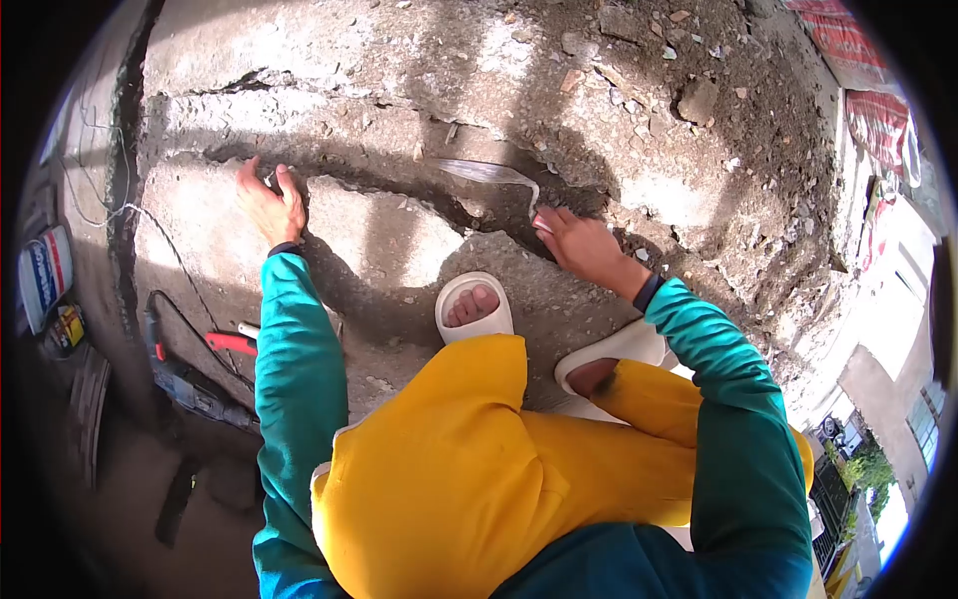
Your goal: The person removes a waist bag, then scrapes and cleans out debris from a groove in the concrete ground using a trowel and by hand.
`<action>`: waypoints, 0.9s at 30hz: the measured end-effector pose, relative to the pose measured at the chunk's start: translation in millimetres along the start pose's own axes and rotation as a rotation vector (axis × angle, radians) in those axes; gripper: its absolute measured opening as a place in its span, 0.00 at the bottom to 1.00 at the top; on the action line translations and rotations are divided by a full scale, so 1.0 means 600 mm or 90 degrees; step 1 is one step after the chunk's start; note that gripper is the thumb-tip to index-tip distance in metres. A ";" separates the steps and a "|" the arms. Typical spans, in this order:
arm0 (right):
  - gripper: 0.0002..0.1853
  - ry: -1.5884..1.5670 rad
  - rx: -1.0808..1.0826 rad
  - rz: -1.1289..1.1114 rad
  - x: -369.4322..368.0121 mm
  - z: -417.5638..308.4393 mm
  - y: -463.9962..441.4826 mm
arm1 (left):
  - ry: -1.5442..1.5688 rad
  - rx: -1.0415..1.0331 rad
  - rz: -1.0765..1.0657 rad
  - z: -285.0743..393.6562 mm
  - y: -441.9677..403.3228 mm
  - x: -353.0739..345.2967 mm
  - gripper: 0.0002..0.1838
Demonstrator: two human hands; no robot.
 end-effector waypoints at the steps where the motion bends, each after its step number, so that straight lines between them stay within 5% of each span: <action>1: 0.18 0.013 -0.017 0.034 -0.002 -0.011 -0.019 | 0.001 -0.002 -0.004 -0.001 0.001 0.000 0.25; 5: 0.19 0.030 -0.066 -0.025 -0.019 0.007 -0.021 | 0.026 0.001 0.006 -0.006 0.001 -0.004 0.25; 7: 0.20 0.113 -0.029 -0.117 -0.014 0.039 0.052 | 0.009 0.003 0.008 -0.004 0.002 -0.002 0.25; 8: 0.22 0.098 -0.132 -0.248 0.020 0.034 0.079 | -0.009 -0.006 0.008 -0.002 0.000 -0.002 0.26; 12: 0.21 0.109 -0.054 -0.293 0.065 0.108 0.194 | -0.006 0.014 0.000 0.000 -0.002 -0.001 0.26; 18: 0.21 0.143 0.006 -0.155 0.061 0.096 0.169 | 0.010 0.032 0.003 0.006 -0.003 0.001 0.26; 20: 0.21 0.123 0.082 0.025 0.009 0.093 0.130 | -0.005 0.040 -0.012 0.002 -0.003 0.001 0.27; 27: 0.18 0.083 -0.091 -0.039 -0.012 0.143 0.141 | -0.013 0.041 0.006 -0.010 0.000 -0.003 0.28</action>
Point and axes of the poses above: each hand's wrist, its own y-axis away from the middle knuckle, its own x-axis out of the back of the hand, z = x × y, the point moved 3 cm from there along -y, towards the middle knuckle, and after that the axes turned 6 degrees about x, right-handed, at the moved point
